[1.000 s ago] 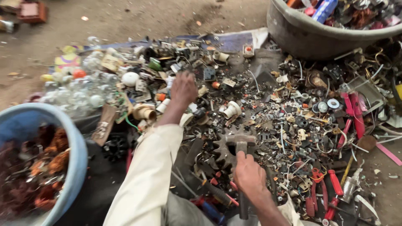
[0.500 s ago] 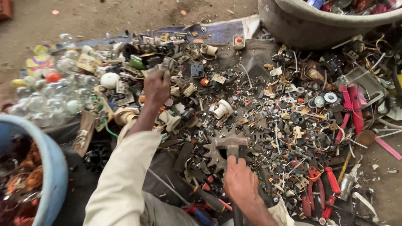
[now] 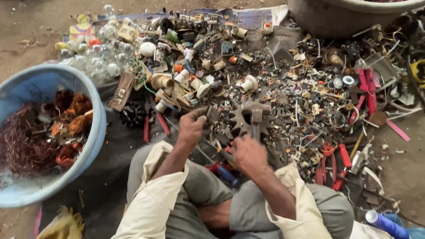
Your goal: The person sits on the ground and uses a hammer and a pair of pliers to break apart and extract components from discarded electronic parts, including light bulb bases and electrical sockets.
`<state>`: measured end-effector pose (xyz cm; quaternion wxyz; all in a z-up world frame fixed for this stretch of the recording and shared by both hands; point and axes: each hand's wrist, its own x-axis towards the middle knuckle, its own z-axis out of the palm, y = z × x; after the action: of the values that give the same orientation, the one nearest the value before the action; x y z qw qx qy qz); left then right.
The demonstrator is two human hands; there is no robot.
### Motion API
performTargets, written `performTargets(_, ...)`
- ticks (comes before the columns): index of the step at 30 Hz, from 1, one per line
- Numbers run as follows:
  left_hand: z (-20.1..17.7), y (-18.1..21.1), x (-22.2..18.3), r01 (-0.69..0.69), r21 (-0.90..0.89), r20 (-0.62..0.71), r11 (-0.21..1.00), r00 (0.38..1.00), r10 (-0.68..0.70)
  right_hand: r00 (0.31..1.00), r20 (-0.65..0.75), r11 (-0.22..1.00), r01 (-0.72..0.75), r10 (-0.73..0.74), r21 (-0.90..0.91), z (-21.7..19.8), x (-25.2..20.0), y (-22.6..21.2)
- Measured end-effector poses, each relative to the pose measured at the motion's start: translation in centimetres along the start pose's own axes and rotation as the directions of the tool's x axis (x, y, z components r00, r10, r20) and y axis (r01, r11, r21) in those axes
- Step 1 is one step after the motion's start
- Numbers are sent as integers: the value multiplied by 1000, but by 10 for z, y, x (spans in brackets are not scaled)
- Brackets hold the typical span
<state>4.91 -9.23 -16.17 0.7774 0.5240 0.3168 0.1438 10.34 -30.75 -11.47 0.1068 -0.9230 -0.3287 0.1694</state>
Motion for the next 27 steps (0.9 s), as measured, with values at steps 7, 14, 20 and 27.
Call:
performTargets(7,-5,17,-16,-157,326,-186,932,956,227,979,190,996,81,-73,-36,35,-19,0)
performTargets(14,-13,9,-22,-114,226,-193,968,968,159,987,149,998,60,-63,27,22,-26,-11)
performTargets(20,-16,11,-15,-115,261,-258,958,948,184,992,-29,990,117,-120,-84,25,-45,-12)
performTargets(27,-13,15,-18,-52,11,-134,999,990,53,984,-16,984,178,-178,-17,68,-55,-43)
